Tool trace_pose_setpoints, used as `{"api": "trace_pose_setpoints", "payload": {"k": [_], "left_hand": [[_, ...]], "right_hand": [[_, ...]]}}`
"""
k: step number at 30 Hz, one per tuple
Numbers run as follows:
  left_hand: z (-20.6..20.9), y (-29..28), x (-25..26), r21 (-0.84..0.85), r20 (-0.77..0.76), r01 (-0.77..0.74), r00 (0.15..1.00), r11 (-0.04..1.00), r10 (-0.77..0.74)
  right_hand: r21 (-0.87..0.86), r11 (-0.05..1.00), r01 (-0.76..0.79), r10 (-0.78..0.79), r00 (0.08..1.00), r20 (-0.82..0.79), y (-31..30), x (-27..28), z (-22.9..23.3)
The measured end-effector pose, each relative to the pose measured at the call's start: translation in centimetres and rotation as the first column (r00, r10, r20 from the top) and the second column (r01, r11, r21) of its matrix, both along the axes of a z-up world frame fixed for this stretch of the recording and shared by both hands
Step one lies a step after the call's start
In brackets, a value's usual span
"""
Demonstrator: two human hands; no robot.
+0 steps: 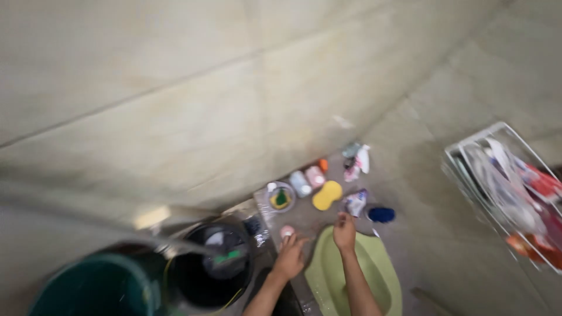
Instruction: Prepare a mop and bucket then mop the floor.
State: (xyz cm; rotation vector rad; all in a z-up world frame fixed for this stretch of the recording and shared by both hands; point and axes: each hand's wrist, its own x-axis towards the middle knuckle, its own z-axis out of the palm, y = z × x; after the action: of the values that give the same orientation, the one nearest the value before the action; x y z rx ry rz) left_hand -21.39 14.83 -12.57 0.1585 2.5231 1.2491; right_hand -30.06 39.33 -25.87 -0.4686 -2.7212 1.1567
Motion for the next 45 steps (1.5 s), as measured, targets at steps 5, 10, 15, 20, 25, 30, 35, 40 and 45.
{"api": "trace_pose_setpoints", "payload": {"k": [5, 10, 15, 20, 25, 30, 35, 40, 45], "left_hand": [[7.7, -6.0, 5.0, 0.007, 0.011, -0.176, 0.984, 0.984, 0.175], [10.2, -11.2, 10.2, 0.227, -0.171, -0.396, 0.883, 0.89, 0.437], [13.2, -16.4, 14.6, 0.29, 0.008, -0.606, 0.775, 0.741, 0.631], [17.3, -21.0, 20.1, 0.274, 0.023, -0.782, 0.588, 0.561, 0.809], [15.6, -23.6, 27.0, 0.202, 0.06, -0.905, 0.394, 0.375, 0.917], [14.7, -26.3, 30.9, 0.269, 0.055, -0.898, 0.374, 0.347, 0.926], [15.5, -28.5, 31.8, 0.337, -0.087, -0.857, 0.384, 0.39, 0.919], [20.0, -30.6, 30.5, 0.364, -0.048, -0.849, 0.394, 0.383, 0.918], [19.6, -31.7, 29.9, 0.417, 0.001, -0.84, 0.384, 0.348, 0.924]], "right_hand": [[-0.196, 0.934, -0.298, 0.317, 0.945, 0.073, -12.9, 2.0, 10.1], [-0.342, 0.645, -0.683, 0.666, 0.722, -0.188, -26.9, 3.6, 22.5], [-0.332, 0.489, -0.807, 0.752, 0.582, -0.309, -39.1, 3.6, 29.8], [-0.269, 0.439, -0.857, 0.701, 0.514, -0.494, -48.0, 1.6, 30.9], [-0.635, 0.434, -0.639, 0.783, 0.616, -0.084, -48.4, 5.2, 31.4], [-0.586, 0.357, -0.727, 0.8, 0.562, -0.21, -43.7, 13.8, 28.9], [-0.65, 0.346, -0.676, 0.755, 0.612, -0.235, -43.3, 15.2, 39.5], [-0.699, 0.199, -0.687, 0.657, 0.623, -0.425, -42.3, 13.5, 49.1], [-0.703, 0.028, -0.71, 0.67, 0.536, -0.514, -42.6, 13.7, 51.1]]}}
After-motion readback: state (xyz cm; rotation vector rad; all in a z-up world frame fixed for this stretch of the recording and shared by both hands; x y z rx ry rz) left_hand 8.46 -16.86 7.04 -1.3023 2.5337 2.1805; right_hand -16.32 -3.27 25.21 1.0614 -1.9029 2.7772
